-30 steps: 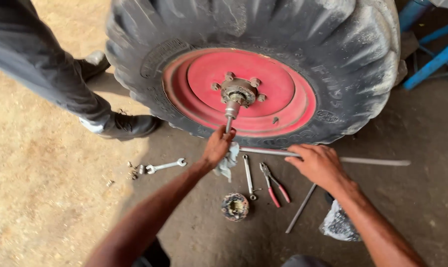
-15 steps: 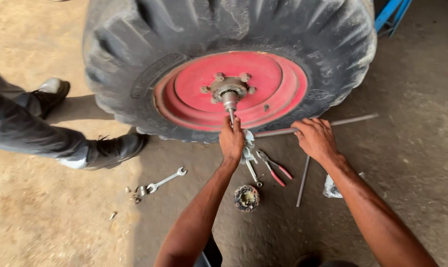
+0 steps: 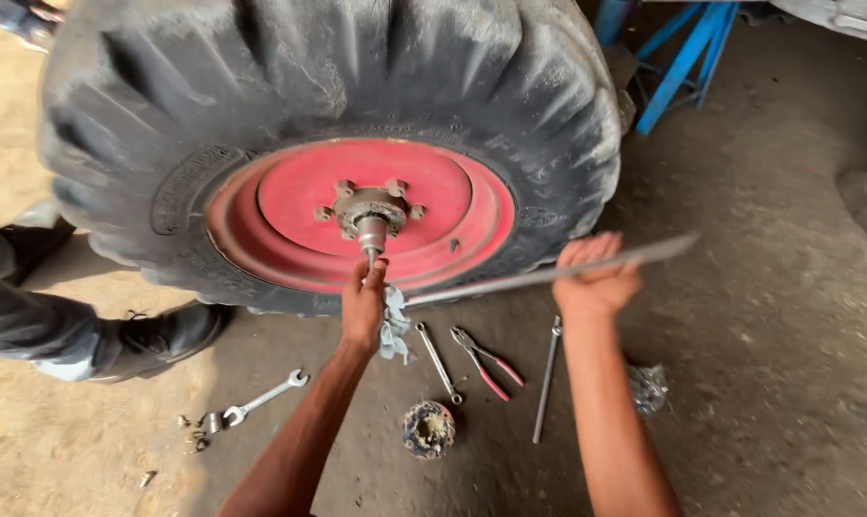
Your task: The recorder is maintaining a tractor by repairing the wheel hub, removing and cleaning components, and using various hand tools.
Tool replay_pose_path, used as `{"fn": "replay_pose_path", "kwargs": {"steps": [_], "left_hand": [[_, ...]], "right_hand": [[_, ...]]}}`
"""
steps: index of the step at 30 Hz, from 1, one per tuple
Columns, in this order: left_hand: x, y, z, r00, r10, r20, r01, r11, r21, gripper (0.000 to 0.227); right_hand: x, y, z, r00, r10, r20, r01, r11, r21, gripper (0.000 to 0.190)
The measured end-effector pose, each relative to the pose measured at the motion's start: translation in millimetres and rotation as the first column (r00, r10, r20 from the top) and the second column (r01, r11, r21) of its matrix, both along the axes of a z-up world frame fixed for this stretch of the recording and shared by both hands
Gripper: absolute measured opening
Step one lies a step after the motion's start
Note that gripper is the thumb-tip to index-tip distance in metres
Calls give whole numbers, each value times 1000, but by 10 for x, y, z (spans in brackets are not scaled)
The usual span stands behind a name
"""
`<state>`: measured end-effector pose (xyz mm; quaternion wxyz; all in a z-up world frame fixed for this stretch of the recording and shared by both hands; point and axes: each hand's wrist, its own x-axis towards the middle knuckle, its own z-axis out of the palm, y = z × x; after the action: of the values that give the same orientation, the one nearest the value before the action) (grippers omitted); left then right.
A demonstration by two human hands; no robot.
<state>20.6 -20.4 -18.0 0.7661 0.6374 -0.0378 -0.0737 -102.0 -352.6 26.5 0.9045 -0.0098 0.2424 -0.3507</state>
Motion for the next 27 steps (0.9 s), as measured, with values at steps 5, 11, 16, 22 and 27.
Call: {"fn": "replay_pose_path", "kwargs": {"steps": [5,11,16,22,27], "left_hand": [[-32,-23,263,965,-70,-251,18,979,-205,34],[-185,89,215,968,-12,-251,-27,988,-154,27],[21,-78,-144,987,-73,-142,35,967,-253,30],[-12,47,44,994,-14,-105,7,998,-69,30],[78,-120,-430,986,-86,-145,56,977,-204,29]], "right_hand": [[-177,433,857,910,249,331,-114,919,-377,35],[152,-25,-435,819,389,421,-122,836,-536,40],[9,412,663,863,362,353,-186,877,-443,48],[-2,377,138,947,150,283,-76,964,-254,54],[517,1856,1812,962,270,42,-169,709,-685,55]]}}
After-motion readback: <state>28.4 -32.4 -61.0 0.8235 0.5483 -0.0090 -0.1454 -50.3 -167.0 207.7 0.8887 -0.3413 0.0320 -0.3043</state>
